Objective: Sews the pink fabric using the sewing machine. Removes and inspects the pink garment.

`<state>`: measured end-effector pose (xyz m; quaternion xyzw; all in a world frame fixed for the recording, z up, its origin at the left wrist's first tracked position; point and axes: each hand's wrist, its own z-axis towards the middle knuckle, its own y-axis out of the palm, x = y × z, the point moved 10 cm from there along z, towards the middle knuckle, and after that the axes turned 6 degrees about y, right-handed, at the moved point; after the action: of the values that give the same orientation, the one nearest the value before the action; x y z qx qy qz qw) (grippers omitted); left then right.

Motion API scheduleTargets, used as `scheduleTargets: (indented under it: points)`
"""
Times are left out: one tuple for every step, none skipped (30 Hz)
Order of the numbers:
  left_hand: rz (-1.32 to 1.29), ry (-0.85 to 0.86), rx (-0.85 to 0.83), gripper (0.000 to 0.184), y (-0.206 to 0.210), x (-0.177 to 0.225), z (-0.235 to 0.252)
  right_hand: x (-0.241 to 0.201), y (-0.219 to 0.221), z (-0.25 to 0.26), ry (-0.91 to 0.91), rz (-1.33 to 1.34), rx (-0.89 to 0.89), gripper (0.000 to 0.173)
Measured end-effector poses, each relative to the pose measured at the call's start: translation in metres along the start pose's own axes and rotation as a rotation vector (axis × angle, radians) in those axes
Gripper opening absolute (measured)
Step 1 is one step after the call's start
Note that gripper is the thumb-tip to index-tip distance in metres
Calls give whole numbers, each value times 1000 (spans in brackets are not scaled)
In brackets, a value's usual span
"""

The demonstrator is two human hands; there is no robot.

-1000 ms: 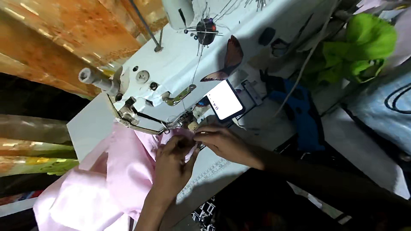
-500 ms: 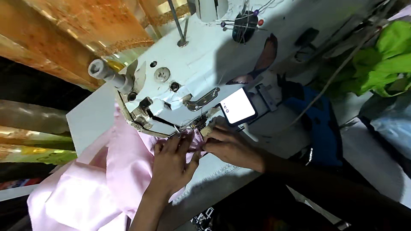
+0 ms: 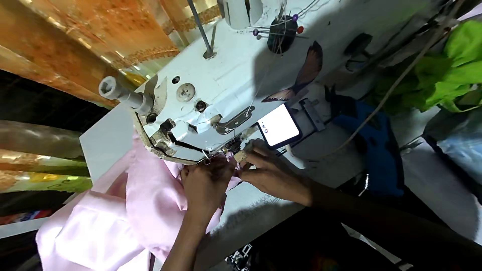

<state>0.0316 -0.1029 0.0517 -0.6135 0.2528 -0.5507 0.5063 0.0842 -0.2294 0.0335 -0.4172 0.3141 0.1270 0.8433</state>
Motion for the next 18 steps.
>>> scheduleTargets:
  points:
    - [33,-46,6,28,-1,2,2,0,0,0,-1,-8,-8,18]
    - [50,-80,15,28,-1,4,3,0,0,0,-1,-12,-14,18]
    - [57,-95,29,26,-1,4,3,0,0,-1,-3,-15,-16,18]
    - [48,-88,51,22,-2,4,3,0,0,-1,-3,-16,-16,18]
    - [20,-71,75,18,-1,1,1,0,0,-1,-5,-16,-12,18]
    - [-22,-66,84,14,0,-3,0,-1,0,-1,-6,-21,-13,18]
    - [-65,-72,86,12,2,-7,-1,-1,1,-2,-7,-25,-14,18]
    - [-112,-86,88,11,3,-9,-2,-1,0,-2,-7,-29,-13,18]
    - [-169,-109,91,9,3,-12,-3,-2,0,-1,-6,-31,-12,18]
    - [-247,-128,105,5,3,-13,-3,-2,-1,0,-6,-33,-14,17]
    - [-352,-144,125,2,3,-14,-3,-3,0,1,-8,-36,-18,16]
    - [-441,-161,143,1,3,-13,-4,-4,0,2,-10,-41,-24,15]
    - [-489,-172,157,3,3,-13,-4,-5,1,3,-12,-49,-26,14]
    - [-503,-169,165,4,2,-12,-3,-5,1,4,-13,-55,-26,15]
    - [-483,-156,172,5,0,-11,-2,-5,1,5,-13,-69,-25,16]
    - [-423,-137,170,5,-2,-10,-1,-5,0,6,-13,-89,-18,17]
    - [-331,-115,152,7,-4,-8,1,-5,-1,7,-9,-105,-5,17]
    - [-236,-99,110,11,-4,-6,2,-4,-2,7,-4,-114,9,17]
